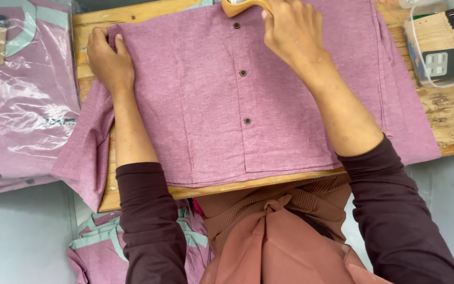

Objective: Using a lint roller to remove debris from a pink shirt on a wooden workbench.

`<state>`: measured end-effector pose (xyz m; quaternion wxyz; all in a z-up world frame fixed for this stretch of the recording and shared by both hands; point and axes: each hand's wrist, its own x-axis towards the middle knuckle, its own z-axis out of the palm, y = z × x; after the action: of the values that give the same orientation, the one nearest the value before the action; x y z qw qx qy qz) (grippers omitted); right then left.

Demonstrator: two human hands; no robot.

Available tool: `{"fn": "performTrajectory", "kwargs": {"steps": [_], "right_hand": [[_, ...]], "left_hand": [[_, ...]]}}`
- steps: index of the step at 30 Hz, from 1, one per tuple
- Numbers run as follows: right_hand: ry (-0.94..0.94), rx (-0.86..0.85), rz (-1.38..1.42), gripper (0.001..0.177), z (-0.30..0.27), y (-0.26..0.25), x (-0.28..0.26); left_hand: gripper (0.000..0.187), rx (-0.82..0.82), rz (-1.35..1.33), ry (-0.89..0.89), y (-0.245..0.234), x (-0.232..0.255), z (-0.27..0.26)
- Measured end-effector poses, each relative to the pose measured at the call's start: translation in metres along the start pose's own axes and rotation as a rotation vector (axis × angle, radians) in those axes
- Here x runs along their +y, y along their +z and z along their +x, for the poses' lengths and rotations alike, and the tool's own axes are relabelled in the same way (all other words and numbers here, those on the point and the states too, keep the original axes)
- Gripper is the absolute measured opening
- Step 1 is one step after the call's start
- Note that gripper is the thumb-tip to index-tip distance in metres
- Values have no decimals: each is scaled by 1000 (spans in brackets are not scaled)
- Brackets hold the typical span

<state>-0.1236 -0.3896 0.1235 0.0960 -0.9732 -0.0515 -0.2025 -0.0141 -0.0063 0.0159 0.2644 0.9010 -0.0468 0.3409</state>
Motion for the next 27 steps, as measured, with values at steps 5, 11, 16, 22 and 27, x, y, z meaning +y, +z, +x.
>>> {"fn": "performTrajectory", "kwargs": {"steps": [5,11,16,22,27], "right_hand": [[-46,-59,76,41,-75,-45,1],[75,-209,-2,47,-215,-130,28],[213,-378,-233,47,-245,-186,45],[-101,-226,45,35,-184,-119,6],[-67,-300,266,29,-137,-86,-11]], "left_hand": [[21,4,-6,-5,1,-2,1],[22,12,16,15,4,-3,0],[25,25,13,76,4,-2,-1],[22,19,66,60,7,-6,0],[23,10,39,53,8,-10,-3]]}}
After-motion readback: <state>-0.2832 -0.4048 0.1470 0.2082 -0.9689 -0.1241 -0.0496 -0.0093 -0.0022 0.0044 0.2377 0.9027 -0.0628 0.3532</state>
